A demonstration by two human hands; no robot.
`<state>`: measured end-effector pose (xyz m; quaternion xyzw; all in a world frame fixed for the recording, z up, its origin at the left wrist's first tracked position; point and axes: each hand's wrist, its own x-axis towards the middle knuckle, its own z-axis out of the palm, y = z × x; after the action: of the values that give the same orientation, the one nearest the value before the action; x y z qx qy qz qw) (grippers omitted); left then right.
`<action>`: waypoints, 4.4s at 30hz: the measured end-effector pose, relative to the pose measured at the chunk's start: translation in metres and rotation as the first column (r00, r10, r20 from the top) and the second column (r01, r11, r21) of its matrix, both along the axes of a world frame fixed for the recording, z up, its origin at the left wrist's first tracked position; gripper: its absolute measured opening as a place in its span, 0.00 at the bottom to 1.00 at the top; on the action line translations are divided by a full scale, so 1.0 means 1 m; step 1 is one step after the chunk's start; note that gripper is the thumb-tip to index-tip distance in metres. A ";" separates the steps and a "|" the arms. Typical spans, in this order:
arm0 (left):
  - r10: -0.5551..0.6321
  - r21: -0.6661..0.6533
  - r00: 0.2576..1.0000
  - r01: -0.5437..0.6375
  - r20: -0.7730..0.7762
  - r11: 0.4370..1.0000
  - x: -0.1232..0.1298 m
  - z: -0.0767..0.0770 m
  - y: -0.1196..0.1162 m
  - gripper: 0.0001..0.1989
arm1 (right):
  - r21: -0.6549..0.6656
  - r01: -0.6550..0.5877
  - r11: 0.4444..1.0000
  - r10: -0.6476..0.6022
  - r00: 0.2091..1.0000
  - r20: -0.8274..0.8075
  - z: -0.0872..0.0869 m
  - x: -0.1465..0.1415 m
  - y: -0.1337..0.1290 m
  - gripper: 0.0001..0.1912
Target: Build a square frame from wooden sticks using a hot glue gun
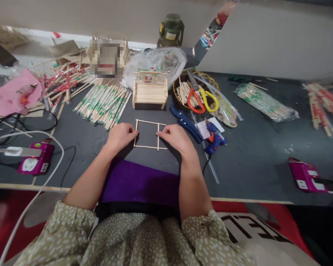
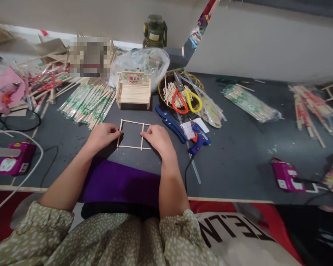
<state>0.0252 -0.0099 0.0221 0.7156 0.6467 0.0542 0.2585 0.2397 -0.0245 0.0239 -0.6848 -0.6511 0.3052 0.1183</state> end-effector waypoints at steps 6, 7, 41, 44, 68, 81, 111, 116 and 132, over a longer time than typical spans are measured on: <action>-0.009 -0.002 1.000 0.009 0.011 1.000 -0.001 -0.003 0.001 0.13 | 0.008 -0.025 1.000 0.025 0.999 0.019 -0.003 -0.002 0.000 0.14; -0.008 -0.001 1.000 0.008 0.007 1.000 -0.002 -0.003 0.001 0.13 | 0.001 -0.022 1.000 0.022 1.000 0.009 -0.002 -0.001 -0.001 0.14; -0.057 -0.007 0.985 0.056 -0.165 0.998 0.002 0.003 -0.001 0.13 | -0.012 0.000 1.000 0.001 0.999 0.043 -0.007 0.023 0.000 0.15; -0.059 -0.005 0.983 0.059 -0.174 0.998 0.003 0.002 -0.001 0.14 | -0.012 -0.001 1.000 0.002 0.999 0.043 -0.007 0.023 0.000 0.16; -0.052 0.040 0.983 0.060 -0.174 0.997 0.002 -0.001 -0.002 0.13 | 0.053 0.041 0.998 -0.046 0.995 0.088 -0.009 0.019 0.003 0.15; 0.047 0.091 0.999 -0.046 -0.008 0.995 0.001 0.000 0.000 0.10 | 0.391 -0.236 0.890 0.165 0.964 0.209 -0.033 -0.015 0.023 0.11; 0.023 0.062 0.995 -0.016 -0.098 0.998 0.003 -0.002 0.002 0.10 | 0.414 -0.231 0.880 0.140 0.961 0.239 -0.033 -0.011 0.024 0.16; 0.011 0.048 0.995 -0.006 -0.100 0.999 0.003 -0.001 0.002 0.10 | 0.401 -0.230 0.887 0.147 0.963 0.226 -0.033 -0.013 0.025 0.16; -0.066 0.209 0.955 0.005 0.290 0.978 -0.014 -0.009 0.007 0.06 | 0.279 0.219 0.935 -0.214 0.976 -0.048 -0.008 0.039 0.007 0.05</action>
<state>0.0110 -0.0031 0.0130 0.7339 0.5787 0.2225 0.2775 0.2792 -0.0171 0.0155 -0.7257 -0.6077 0.2001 0.2531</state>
